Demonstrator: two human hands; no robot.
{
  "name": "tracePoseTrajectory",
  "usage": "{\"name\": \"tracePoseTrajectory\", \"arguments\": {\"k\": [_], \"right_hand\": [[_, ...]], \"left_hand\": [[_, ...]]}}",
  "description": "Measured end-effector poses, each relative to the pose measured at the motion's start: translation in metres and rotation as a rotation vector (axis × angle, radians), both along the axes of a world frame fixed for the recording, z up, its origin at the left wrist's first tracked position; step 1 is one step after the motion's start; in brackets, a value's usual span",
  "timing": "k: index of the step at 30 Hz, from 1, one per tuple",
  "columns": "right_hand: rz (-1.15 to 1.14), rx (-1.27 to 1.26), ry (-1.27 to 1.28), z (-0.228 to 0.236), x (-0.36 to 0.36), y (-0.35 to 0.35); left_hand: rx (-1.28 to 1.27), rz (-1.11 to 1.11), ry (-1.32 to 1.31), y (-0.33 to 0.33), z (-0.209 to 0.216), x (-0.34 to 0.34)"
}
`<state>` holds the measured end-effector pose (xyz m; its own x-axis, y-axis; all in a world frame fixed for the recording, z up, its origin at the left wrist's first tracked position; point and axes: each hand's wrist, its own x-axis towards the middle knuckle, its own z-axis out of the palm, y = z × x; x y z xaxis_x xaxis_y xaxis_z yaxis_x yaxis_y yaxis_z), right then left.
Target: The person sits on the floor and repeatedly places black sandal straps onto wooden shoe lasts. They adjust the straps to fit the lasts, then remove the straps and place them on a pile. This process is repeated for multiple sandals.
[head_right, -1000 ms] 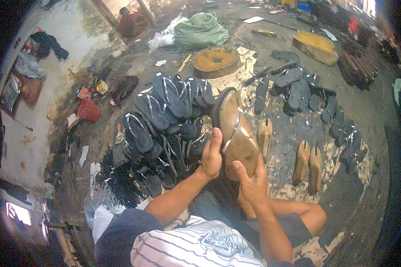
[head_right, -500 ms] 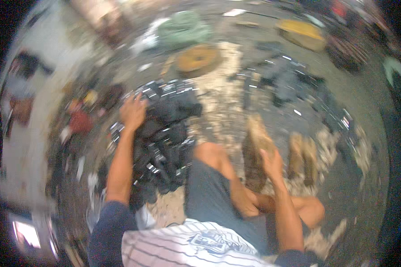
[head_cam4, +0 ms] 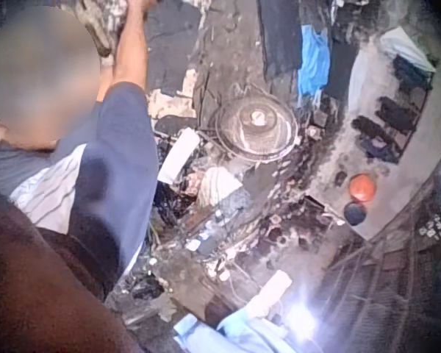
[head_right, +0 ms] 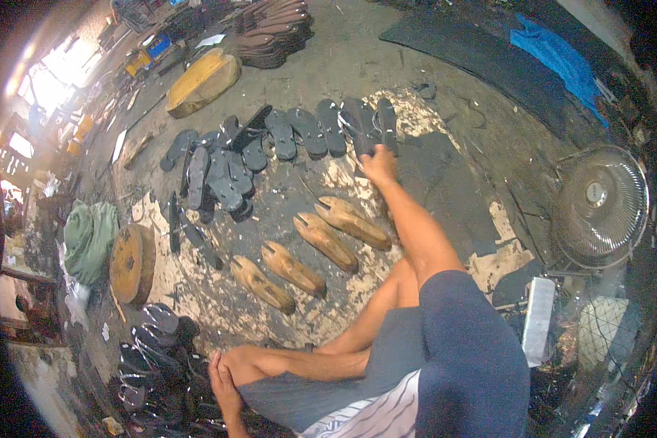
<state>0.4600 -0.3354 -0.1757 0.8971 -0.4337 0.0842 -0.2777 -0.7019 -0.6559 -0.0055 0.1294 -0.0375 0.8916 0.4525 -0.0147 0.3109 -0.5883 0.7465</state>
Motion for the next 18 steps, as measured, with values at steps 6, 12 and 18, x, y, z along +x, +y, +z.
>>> {"name": "tracePoseTrajectory", "arguments": {"k": [6, 12, 18], "right_hand": [[0.005, -0.076, 0.263, -0.014, 0.040, -0.025], [0.114, -0.214, 0.080, -0.053, 0.063, -0.046], [0.803, -0.129, -0.127, -0.036, -0.025, 0.049]], "left_hand": [[-0.110, 0.072, 0.036, -0.009, 0.010, 0.007], [-0.113, 0.069, 0.039, -0.009, -0.001, 0.019], [-0.162, 0.119, 0.044, -0.014, 0.000, 0.021]]}}
